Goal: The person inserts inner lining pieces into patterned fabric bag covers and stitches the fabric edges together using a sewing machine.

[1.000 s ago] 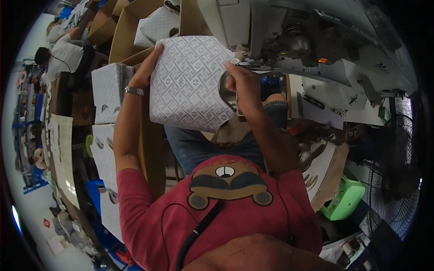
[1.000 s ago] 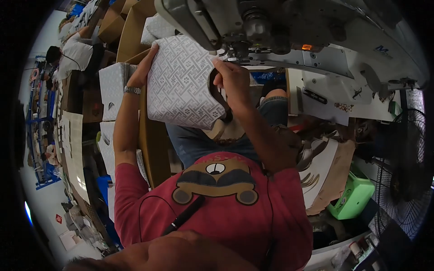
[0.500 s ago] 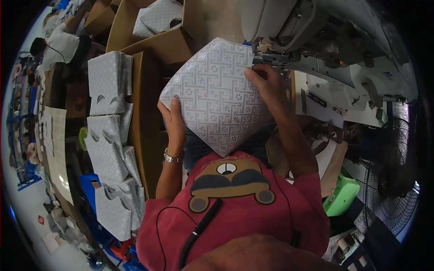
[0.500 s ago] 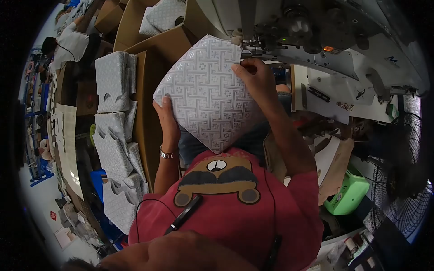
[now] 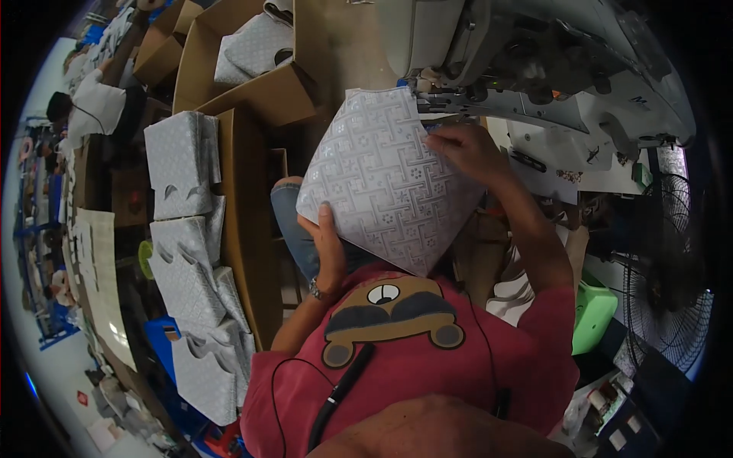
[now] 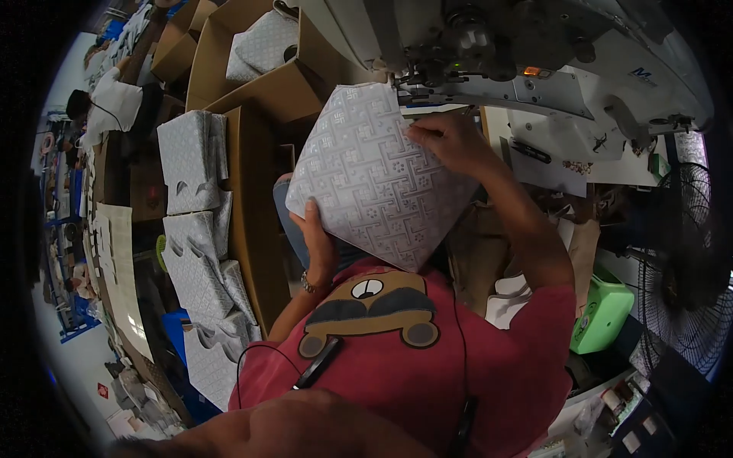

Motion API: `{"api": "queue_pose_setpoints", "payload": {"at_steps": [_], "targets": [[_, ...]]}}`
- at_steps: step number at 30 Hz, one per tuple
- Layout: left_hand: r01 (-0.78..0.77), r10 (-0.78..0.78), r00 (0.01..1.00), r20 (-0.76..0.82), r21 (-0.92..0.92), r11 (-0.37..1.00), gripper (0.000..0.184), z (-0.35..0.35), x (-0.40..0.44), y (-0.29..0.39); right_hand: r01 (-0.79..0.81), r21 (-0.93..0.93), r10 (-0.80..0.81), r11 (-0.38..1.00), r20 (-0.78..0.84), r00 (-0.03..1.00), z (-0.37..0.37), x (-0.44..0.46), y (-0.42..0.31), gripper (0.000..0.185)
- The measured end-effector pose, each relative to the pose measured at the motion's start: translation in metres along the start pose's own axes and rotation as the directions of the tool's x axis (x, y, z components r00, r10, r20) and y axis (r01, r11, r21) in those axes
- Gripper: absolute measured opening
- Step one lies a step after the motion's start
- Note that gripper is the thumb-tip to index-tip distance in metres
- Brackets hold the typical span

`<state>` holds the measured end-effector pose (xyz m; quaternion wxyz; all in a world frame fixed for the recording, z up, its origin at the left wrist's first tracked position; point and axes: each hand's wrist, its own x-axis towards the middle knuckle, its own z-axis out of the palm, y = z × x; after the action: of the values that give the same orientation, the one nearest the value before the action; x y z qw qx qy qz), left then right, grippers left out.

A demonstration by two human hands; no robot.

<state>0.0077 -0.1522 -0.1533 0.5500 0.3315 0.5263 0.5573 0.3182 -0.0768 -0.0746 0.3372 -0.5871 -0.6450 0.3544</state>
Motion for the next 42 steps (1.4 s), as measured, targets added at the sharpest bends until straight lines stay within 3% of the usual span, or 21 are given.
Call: {"api": "queue_pose_setpoints", "payload": {"at_steps": [5, 8, 14, 17, 19, 20, 22, 24, 26, 27, 29, 30, 32, 33, 37, 39, 41, 42], "targets": [[0.108, -0.089, 0.984, 0.154, -0.118, 0.987, 0.069, 0.005, -0.035, -0.003, -0.042, -0.193, 0.062, 0.98, 0.098, 0.993, -0.026, 0.008, -0.022, 0.025], [0.121, -0.104, 0.983, 0.15, -0.108, 0.987, 0.069, 0.011, -0.03, -0.013, -0.024, -0.253, 0.019, 0.967, -0.022, 1.0, -0.021, 0.006, -0.008, 0.029], [-0.017, 0.005, 0.994, 0.108, 0.107, 0.994, 0.064, 0.016, 0.046, 0.008, 0.055, -0.346, -0.168, 0.937, -0.306, 0.937, -0.005, 0.01, -0.013, 0.03], [-0.038, 0.033, 0.978, 0.204, 0.02, 0.999, 0.062, 0.024, 0.092, 0.04, 0.058, -0.331, -0.167, 0.942, -0.312, 0.935, -0.005, 0.008, -0.015, 0.03], [0.188, -0.129, 0.926, 0.356, -0.136, 0.973, 0.062, 0.029, 0.123, 0.06, 0.026, -0.255, -0.099, 0.967, -0.276, 0.956, -0.009, 0.006, -0.019, 0.029], [0.184, -0.126, 0.925, 0.359, -0.134, 0.974, 0.062, 0.029, 0.144, 0.066, 0.028, -0.253, -0.1, 0.967, -0.28, 0.955, -0.009, 0.007, -0.017, 0.029], [0.396, -0.317, 0.835, 0.449, -0.091, 0.914, 0.066, 0.036, 0.168, 0.08, -0.01, -0.122, -0.023, 0.992, -0.271, 0.962, -0.004, 0.009, -0.008, 0.031], [0.404, -0.317, 0.831, 0.456, -0.103, 0.909, 0.07, 0.044, 0.162, 0.087, 0.004, -0.07, -0.025, 0.998, -0.302, 0.953, 0.005, 0.011, -0.002, 0.032], [0.494, -0.352, 0.737, 0.576, -0.104, 0.863, 0.071, 0.041, 0.146, 0.09, 0.014, -0.021, -0.02, 1.0, -0.334, 0.942, 0.004, 0.013, 0.0, 0.033], [0.498, -0.36, 0.732, 0.578, -0.094, 0.862, 0.071, 0.037, 0.127, 0.086, 0.014, -0.064, -0.034, 0.998, -0.329, 0.944, 0.004, 0.013, 0.0, 0.032], [0.286, -0.233, 0.867, 0.44, -0.058, 0.956, 0.07, 0.033, 0.079, 0.073, 0.004, -0.103, -0.039, 0.995, -0.338, 0.94, 0.001, 0.015, 0.002, 0.032], [0.293, -0.244, 0.861, 0.446, -0.043, 0.955, 0.07, 0.033, 0.067, 0.07, 0.035, -0.087, -0.063, 0.996, -0.345, 0.937, 0.001, 0.015, 0.001, 0.032], [0.101, -0.081, 0.912, 0.402, -0.028, 0.994, 0.07, 0.03, 0.045, 0.066, 0.069, -0.068, -0.088, 0.995, -0.335, 0.938, -0.002, 0.012, -0.001, 0.031], [0.089, -0.056, 0.924, 0.378, -0.07, 0.994, 0.067, 0.032, 0.048, 0.068, 0.031, -0.038, -0.041, 0.999, -0.305, 0.952, -0.004, 0.012, -0.004, 0.033], [0.097, -0.067, 0.921, 0.383, -0.06, 0.993, 0.065, 0.03, 0.107, 0.09, -0.009, -0.023, 0.002, 1.0, -0.28, 0.96, -0.001, 0.016, -0.004, 0.036], [0.241, -0.161, 0.84, 0.519, -0.091, 0.966, 0.063, 0.037, 0.146, 0.103, -0.023, 0.021, 0.028, 1.0, -0.29, 0.957, 0.004, 0.014, -0.003, 0.036], [0.279, -0.201, 0.803, 0.562, -0.057, 0.958, 0.059, 0.042, 0.192, 0.109, -0.024, 0.047, 0.036, 0.999, -0.292, 0.956, 0.009, 0.015, 0.004, 0.036], [0.317, -0.244, 0.765, 0.597, -0.019, 0.948, 0.056, 0.043, 0.212, 0.111, -0.024, 0.175, 0.074, 0.984, -0.283, 0.956, 0.015, 0.017, 0.01, 0.036]]}}
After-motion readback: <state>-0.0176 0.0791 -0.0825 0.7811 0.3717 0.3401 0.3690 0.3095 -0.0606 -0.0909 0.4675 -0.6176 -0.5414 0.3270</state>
